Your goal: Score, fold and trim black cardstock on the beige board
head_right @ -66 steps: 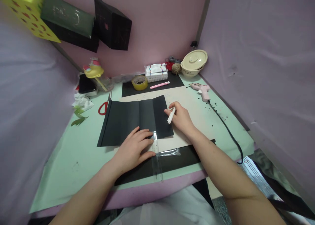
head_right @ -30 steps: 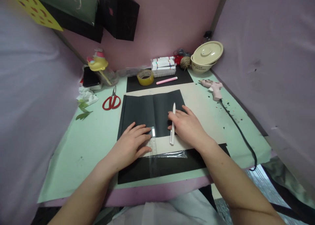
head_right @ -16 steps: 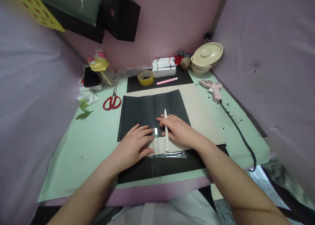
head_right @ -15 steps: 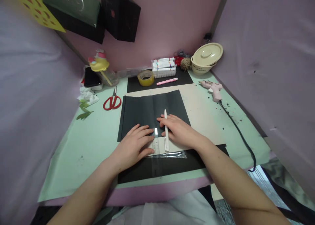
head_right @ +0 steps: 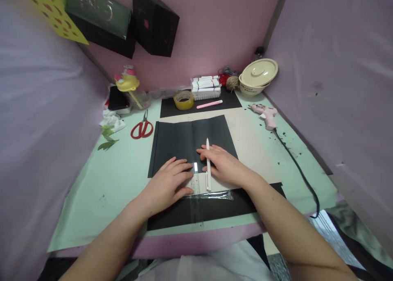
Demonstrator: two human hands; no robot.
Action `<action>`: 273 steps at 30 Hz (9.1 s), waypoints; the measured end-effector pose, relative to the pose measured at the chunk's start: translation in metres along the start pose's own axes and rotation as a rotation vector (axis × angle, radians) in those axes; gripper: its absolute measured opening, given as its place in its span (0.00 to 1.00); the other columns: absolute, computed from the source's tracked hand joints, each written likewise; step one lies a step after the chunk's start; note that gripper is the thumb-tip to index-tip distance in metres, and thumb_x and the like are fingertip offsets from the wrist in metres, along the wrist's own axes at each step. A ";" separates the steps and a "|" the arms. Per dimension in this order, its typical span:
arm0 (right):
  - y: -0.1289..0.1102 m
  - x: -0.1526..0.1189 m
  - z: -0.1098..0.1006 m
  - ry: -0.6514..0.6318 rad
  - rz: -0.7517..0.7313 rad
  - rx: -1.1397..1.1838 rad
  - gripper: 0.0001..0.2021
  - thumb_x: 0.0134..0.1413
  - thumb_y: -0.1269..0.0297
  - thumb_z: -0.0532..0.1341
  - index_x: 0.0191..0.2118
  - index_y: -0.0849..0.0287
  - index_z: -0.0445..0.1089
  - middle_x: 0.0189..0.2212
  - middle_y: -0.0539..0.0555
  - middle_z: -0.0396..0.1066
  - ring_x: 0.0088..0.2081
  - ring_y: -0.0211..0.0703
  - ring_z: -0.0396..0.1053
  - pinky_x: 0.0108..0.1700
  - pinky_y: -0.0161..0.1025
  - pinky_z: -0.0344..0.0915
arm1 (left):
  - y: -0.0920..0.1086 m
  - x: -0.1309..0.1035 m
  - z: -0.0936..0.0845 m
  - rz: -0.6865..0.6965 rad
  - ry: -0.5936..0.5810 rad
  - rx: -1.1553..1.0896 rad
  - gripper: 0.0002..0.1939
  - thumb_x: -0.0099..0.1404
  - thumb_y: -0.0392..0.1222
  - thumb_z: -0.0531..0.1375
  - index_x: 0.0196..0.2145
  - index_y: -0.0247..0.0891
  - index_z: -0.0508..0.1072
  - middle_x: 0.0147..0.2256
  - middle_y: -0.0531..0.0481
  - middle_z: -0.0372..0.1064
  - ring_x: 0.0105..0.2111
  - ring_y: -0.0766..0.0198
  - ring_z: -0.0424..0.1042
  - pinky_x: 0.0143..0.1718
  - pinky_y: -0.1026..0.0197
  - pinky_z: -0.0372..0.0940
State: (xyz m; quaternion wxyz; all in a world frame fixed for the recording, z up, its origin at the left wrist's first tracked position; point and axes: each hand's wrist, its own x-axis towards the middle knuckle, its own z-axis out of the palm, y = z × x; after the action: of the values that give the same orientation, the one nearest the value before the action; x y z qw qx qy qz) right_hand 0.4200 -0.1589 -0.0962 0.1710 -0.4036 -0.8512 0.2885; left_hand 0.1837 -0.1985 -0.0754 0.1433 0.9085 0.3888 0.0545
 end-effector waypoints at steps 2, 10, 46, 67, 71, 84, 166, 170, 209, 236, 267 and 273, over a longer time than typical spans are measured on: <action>0.000 0.000 0.000 -0.004 0.003 0.003 0.05 0.60 0.63 0.59 0.42 0.52 0.65 0.61 0.52 0.64 0.66 0.46 0.53 0.64 0.55 0.55 | 0.000 0.000 0.000 0.001 0.001 -0.002 0.16 0.64 0.49 0.62 0.47 0.39 0.73 0.56 0.46 0.67 0.60 0.51 0.60 0.64 0.42 0.49; -0.001 0.001 -0.001 0.000 0.003 0.024 0.06 0.59 0.62 0.59 0.43 0.52 0.66 0.60 0.52 0.64 0.66 0.47 0.54 0.64 0.56 0.55 | 0.000 -0.001 -0.001 -0.001 -0.003 -0.005 0.16 0.64 0.49 0.63 0.46 0.39 0.73 0.55 0.46 0.67 0.59 0.49 0.61 0.64 0.41 0.50; -0.020 0.027 0.018 0.313 0.276 0.320 0.06 0.55 0.65 0.58 0.28 0.56 0.62 0.22 0.45 0.63 0.24 0.35 0.60 0.26 0.34 0.55 | 0.005 0.000 -0.004 -0.021 0.009 -0.001 0.13 0.64 0.47 0.63 0.43 0.39 0.73 0.55 0.47 0.68 0.59 0.51 0.61 0.65 0.42 0.46; -0.020 0.025 0.020 0.279 0.181 0.274 0.07 0.57 0.66 0.56 0.28 0.55 0.61 0.22 0.46 0.63 0.25 0.37 0.61 0.30 0.35 0.56 | 0.005 -0.001 -0.003 -0.029 0.013 0.000 0.11 0.65 0.47 0.61 0.42 0.39 0.73 0.54 0.47 0.69 0.59 0.53 0.61 0.65 0.42 0.46; -0.019 0.025 0.021 0.277 0.180 0.258 0.06 0.56 0.65 0.56 0.28 0.55 0.61 0.22 0.45 0.63 0.24 0.36 0.61 0.29 0.35 0.56 | 0.005 -0.001 -0.002 -0.034 -0.002 -0.003 0.12 0.65 0.48 0.61 0.43 0.40 0.73 0.54 0.46 0.68 0.59 0.52 0.61 0.65 0.41 0.47; -0.012 0.020 0.021 0.467 0.217 0.333 0.08 0.60 0.60 0.57 0.31 0.55 0.63 0.23 0.46 0.64 0.25 0.36 0.63 0.28 0.35 0.59 | 0.006 -0.001 -0.003 -0.031 0.002 0.010 0.13 0.64 0.47 0.63 0.44 0.39 0.73 0.55 0.48 0.68 0.58 0.52 0.61 0.65 0.42 0.46; -0.019 0.020 0.025 0.050 -0.139 0.014 0.11 0.59 0.66 0.61 0.47 0.54 0.67 0.57 0.55 0.68 0.62 0.47 0.60 0.64 0.56 0.57 | 0.000 -0.009 -0.012 -0.128 -0.020 0.141 0.11 0.66 0.43 0.61 0.44 0.38 0.73 0.49 0.45 0.72 0.54 0.53 0.67 0.61 0.43 0.53; -0.017 0.020 0.027 0.053 -0.142 0.017 0.11 0.59 0.66 0.61 0.48 0.53 0.67 0.57 0.54 0.68 0.63 0.47 0.60 0.64 0.55 0.56 | 0.001 -0.009 -0.012 -0.135 -0.036 0.133 0.11 0.65 0.42 0.62 0.45 0.37 0.73 0.49 0.44 0.72 0.55 0.52 0.66 0.62 0.43 0.52; -0.034 0.047 0.035 0.331 0.211 0.319 0.11 0.60 0.61 0.55 0.27 0.56 0.60 0.21 0.45 0.62 0.25 0.37 0.60 0.29 0.35 0.55 | 0.005 -0.011 -0.015 -0.169 -0.052 0.175 0.08 0.67 0.42 0.60 0.42 0.37 0.73 0.49 0.45 0.71 0.47 0.52 0.68 0.42 0.52 0.59; -0.026 0.039 0.036 0.362 0.101 0.443 0.12 0.64 0.55 0.54 0.41 0.55 0.70 0.26 0.48 0.69 0.28 0.36 0.67 0.33 0.34 0.62 | 0.020 -0.075 0.032 -0.718 0.350 0.041 0.32 0.61 0.48 0.64 0.58 0.36 0.60 0.53 0.38 0.59 0.53 0.44 0.59 0.51 0.41 0.62; -0.036 0.038 0.045 0.327 -0.207 0.127 0.11 0.65 0.64 0.51 0.47 0.55 0.68 0.41 0.56 0.74 0.43 0.44 0.70 0.47 0.42 0.66 | 0.013 -0.084 0.013 -0.812 0.471 -0.935 0.23 0.61 0.44 0.58 0.54 0.39 0.62 0.32 0.54 0.65 0.27 0.67 0.67 0.30 0.62 0.66; -0.038 0.039 0.047 0.089 -0.318 -0.015 0.16 0.66 0.63 0.53 0.57 0.54 0.63 0.56 0.57 0.68 0.59 0.48 0.62 0.58 0.51 0.60 | 0.004 -0.067 0.013 -0.869 0.342 -0.657 0.24 0.63 0.43 0.58 0.56 0.36 0.64 0.30 0.54 0.68 0.25 0.66 0.69 0.33 0.60 0.66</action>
State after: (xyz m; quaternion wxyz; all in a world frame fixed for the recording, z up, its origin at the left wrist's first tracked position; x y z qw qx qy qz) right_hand 0.3490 -0.1643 -0.1062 0.2491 -0.2776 -0.8980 0.2334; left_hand 0.1429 -0.2521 -0.0857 0.3628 0.5511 0.7070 0.2548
